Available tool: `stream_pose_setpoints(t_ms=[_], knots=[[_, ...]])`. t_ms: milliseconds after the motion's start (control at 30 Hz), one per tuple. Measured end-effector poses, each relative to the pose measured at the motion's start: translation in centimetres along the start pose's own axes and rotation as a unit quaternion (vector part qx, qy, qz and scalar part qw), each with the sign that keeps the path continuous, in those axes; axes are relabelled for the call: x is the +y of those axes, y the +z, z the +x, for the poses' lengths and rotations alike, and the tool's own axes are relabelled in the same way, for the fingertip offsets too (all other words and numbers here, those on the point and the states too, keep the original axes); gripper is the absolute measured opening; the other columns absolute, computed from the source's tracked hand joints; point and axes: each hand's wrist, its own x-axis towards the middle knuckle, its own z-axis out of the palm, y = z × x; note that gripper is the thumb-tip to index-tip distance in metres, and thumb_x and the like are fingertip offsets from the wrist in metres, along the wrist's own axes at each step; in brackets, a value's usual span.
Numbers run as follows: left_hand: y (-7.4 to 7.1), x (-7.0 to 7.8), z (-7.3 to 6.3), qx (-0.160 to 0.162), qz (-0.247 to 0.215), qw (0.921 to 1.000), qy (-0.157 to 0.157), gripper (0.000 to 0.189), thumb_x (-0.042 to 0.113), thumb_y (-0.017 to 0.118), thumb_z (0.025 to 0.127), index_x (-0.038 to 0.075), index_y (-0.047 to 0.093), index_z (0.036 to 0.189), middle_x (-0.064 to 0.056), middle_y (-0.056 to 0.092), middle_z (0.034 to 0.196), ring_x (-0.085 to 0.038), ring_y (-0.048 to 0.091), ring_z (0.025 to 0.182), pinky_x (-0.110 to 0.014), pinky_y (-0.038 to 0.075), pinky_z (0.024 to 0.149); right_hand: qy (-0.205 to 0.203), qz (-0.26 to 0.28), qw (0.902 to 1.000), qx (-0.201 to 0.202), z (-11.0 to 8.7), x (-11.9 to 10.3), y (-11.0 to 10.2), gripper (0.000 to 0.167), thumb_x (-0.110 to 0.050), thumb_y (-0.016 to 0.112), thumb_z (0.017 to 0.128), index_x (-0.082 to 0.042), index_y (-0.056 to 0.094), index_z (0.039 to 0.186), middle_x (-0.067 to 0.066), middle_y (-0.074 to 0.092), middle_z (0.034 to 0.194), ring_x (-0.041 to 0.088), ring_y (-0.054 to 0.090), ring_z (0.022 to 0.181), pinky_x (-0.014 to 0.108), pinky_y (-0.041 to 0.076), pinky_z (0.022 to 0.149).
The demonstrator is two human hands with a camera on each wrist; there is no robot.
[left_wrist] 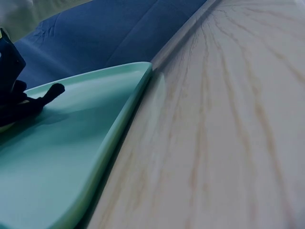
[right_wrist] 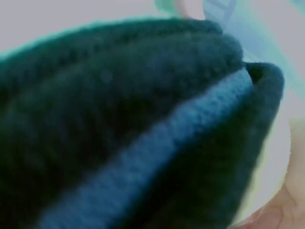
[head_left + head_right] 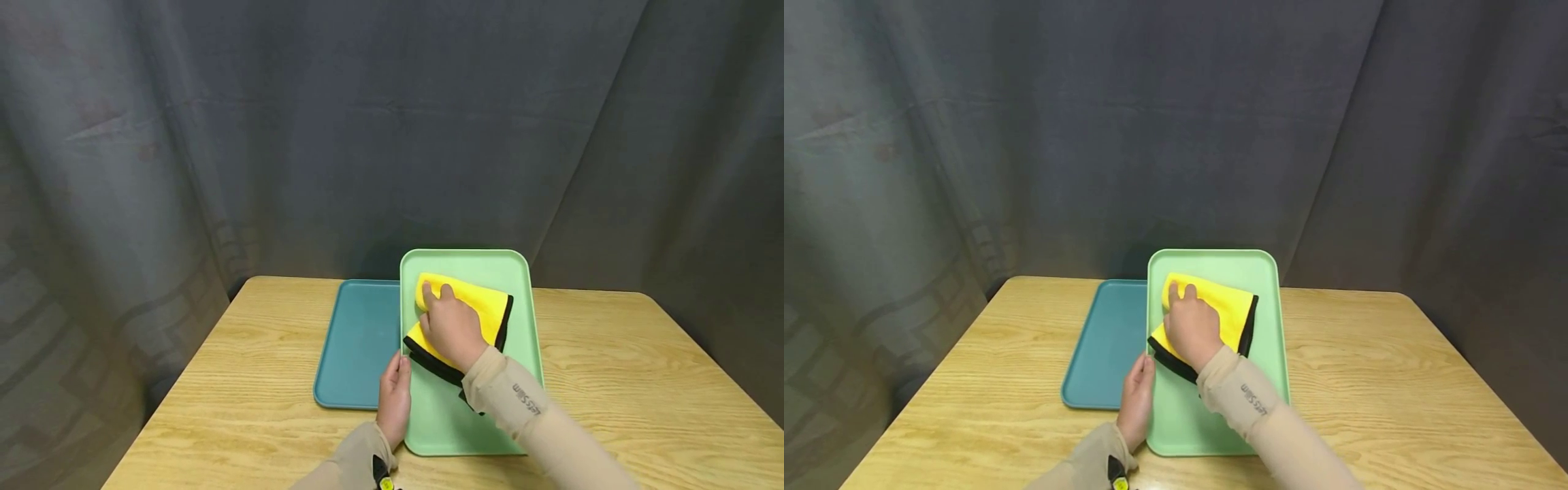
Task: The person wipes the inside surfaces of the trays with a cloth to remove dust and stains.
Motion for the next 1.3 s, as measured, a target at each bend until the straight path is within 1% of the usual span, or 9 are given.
stream_pose_setpoints(t_ms=[200,367,567,633,700,767,933,1100,1300], knots=[[-0.1,0.1,0.0,0.003,0.008,0.9998,-0.018,0.059,0.034,0.034,0.102,-0.004,0.023,0.146,-0.025,0.026,0.150,-0.041,0.024,0.140,-0.055,0.022,0.116,-0.023,-0.005,0.9996,0.014,0.0,-0.4,0.2,0.046,-0.015,0.060,0.087,-0.006,0.055,0.131,0.022,0.060,0.104,0.016,0.035,0.038,0.022,0.030,0.035],[-0.1,0.0,0.0,0.002,0.009,0.9999,-0.010,0.057,0.030,0.033,0.103,-0.006,0.023,0.145,-0.027,0.027,0.149,-0.041,0.025,0.139,-0.054,0.022,0.116,-0.041,-0.014,0.9990,0.011,-0.1,-0.5,0.3,0.047,-0.018,0.063,0.086,-0.010,0.055,0.132,0.020,0.060,0.107,0.015,0.034,0.038,0.022,0.030,0.035],[0.0,-0.2,0.2,-0.014,-0.015,0.9997,0.016,0.047,0.030,0.032,0.103,0.007,0.034,0.144,-0.013,0.038,0.148,-0.030,0.032,0.139,-0.047,0.026,0.117,-0.068,-0.021,0.9974,0.011,-0.2,-0.7,0.5,0.048,-0.018,0.066,0.085,-0.013,0.056,0.131,0.019,0.061,0.110,0.013,0.033,0.039,0.021,0.029,0.035],[0.0,-0.2,0.3,-0.014,-0.020,0.9995,0.018,0.045,0.029,0.032,0.103,0.009,0.036,0.143,-0.011,0.041,0.146,-0.028,0.034,0.138,-0.045,0.028,0.117,-0.070,-0.023,0.9972,0.011,-0.2,-0.7,0.6,0.047,-0.019,0.066,0.085,-0.014,0.057,0.130,0.018,0.061,0.110,0.013,0.034,0.039,0.021,0.029,0.035],[0.0,-0.2,0.3,-0.011,-0.022,0.9996,0.016,0.044,0.027,0.032,0.103,0.008,0.038,0.142,-0.011,0.043,0.145,-0.027,0.036,0.137,-0.044,0.028,0.117,-0.072,-0.026,0.9970,0.011,-0.3,-0.7,0.6,0.046,-0.018,0.066,0.085,-0.014,0.057,0.130,0.018,0.061,0.110,0.013,0.034,0.039,0.021,0.029,0.035],[0.0,-0.2,0.3,-0.009,-0.022,0.9996,0.013,0.044,0.025,0.032,0.103,0.006,0.036,0.143,-0.013,0.042,0.145,-0.028,0.035,0.137,-0.044,0.028,0.117,-0.073,-0.028,0.9969,0.011,-0.4,-0.7,0.6,0.046,-0.018,0.066,0.084,-0.015,0.058,0.130,0.018,0.061,0.110,0.013,0.034,0.039,0.020,0.029,0.035],[0.0,0.0,0.3,-0.008,-0.018,0.9998,0.004,0.047,0.020,0.031,0.103,0.000,0.027,0.146,-0.019,0.033,0.149,-0.033,0.027,0.140,-0.049,0.024,0.118,-0.079,-0.038,0.9961,0.011,-0.6,-0.6,0.6,0.047,-0.019,0.069,0.083,-0.015,0.059,0.129,0.018,0.062,0.109,0.013,0.034,0.040,0.019,0.029,0.034],[0.0,0.1,0.1,0.000,-0.011,0.9999,-0.005,0.051,0.020,0.032,0.103,-0.007,0.023,0.145,-0.027,0.026,0.150,-0.040,0.023,0.140,-0.053,0.022,0.117,-0.077,-0.054,0.9955,0.010,-1.0,-0.4,0.7,0.049,-0.021,0.071,0.081,-0.016,0.059,0.128,0.017,0.062,0.108,0.013,0.036,0.041,0.019,0.030,0.034],[0.1,0.1,0.0,-0.003,-0.009,1.0000,-0.004,0.052,0.024,0.033,0.103,-0.007,0.024,0.144,-0.027,0.028,0.149,-0.040,0.026,0.139,-0.053,0.023,0.116,-0.070,-0.055,0.9959,0.014,-1.2,-0.2,0.7,0.049,-0.021,0.072,0.080,-0.015,0.060,0.128,0.017,0.062,0.106,0.014,0.036,0.041,0.020,0.030,0.034]])
